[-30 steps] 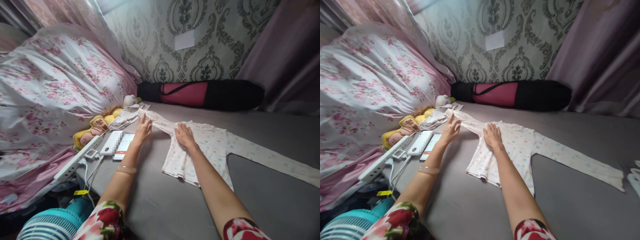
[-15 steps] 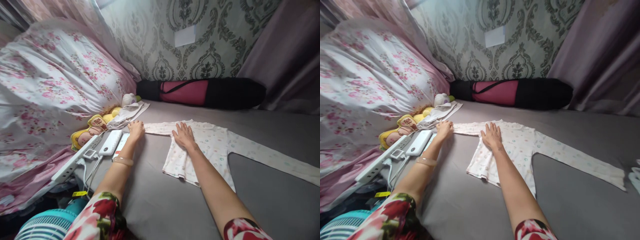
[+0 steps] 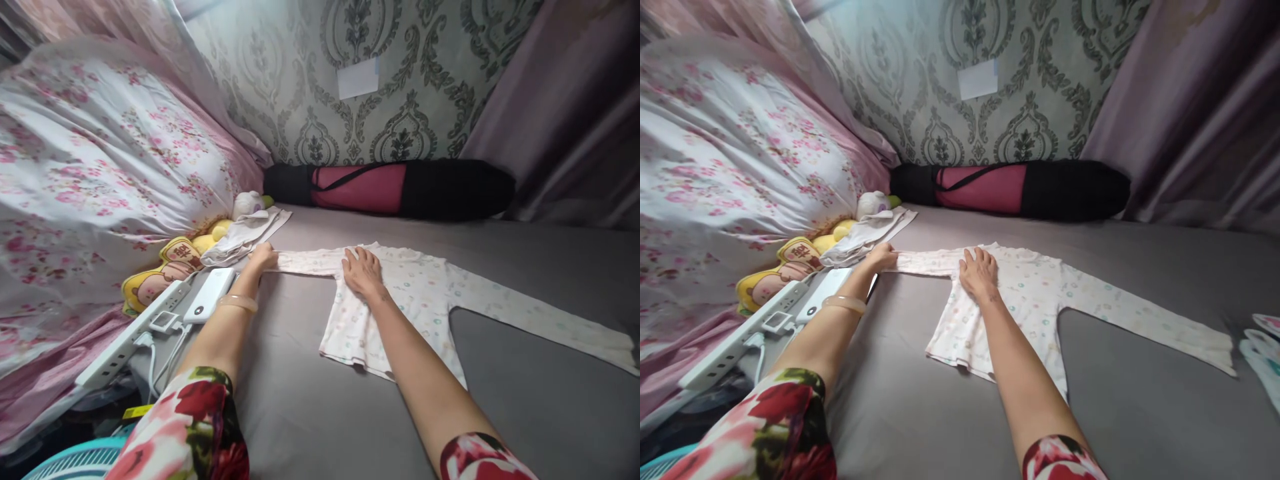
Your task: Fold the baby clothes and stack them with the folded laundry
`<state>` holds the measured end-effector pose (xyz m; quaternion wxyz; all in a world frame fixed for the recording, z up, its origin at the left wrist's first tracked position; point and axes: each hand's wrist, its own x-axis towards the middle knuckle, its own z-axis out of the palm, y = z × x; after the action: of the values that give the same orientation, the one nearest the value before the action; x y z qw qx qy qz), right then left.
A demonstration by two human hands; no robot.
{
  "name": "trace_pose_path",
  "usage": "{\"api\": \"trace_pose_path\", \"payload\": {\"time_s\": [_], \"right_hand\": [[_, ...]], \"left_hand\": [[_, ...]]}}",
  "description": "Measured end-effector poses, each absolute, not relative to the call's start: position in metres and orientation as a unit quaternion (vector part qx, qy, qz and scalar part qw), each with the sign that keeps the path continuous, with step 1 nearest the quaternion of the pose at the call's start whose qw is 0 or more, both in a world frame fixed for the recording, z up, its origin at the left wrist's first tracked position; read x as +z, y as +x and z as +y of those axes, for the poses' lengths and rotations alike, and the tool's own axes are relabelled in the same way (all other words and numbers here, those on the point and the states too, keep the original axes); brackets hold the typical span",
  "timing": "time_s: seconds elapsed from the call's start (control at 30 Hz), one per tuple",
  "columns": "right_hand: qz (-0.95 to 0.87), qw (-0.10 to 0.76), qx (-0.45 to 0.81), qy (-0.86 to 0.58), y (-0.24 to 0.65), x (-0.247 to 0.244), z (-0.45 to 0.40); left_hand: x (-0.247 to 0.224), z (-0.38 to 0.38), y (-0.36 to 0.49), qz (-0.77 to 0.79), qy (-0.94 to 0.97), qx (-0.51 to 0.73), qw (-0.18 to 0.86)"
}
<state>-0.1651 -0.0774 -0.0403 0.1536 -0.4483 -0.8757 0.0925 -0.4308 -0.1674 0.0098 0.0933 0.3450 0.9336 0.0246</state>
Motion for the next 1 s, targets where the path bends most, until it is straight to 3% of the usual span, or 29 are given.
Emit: {"api": "trace_pose_path", "payload": {"time_s": [0.53,0.7,0.83,1.0], "right_hand": [[-0.876,0.146,0.082,-0.452,-0.167,-0.042,-0.081],[-0.880,0.145,0.071,-0.448,-0.165,-0.043,-0.081],[-0.896,0.093,0.067,-0.430,-0.161,-0.040,-0.079],[-0.893,0.076,0.066,-0.438,-0.162,-0.039,-0.079]], "left_hand": [[-0.003,-0.167,-0.389,0.903,0.412,-0.015,-0.120],[-0.008,-0.132,-0.318,0.809,0.578,0.104,-0.013],[-0.024,-0.107,-0.258,0.753,0.611,0.224,0.098],[-0.035,-0.111,-0.256,0.748,0.625,0.198,0.102]]}}
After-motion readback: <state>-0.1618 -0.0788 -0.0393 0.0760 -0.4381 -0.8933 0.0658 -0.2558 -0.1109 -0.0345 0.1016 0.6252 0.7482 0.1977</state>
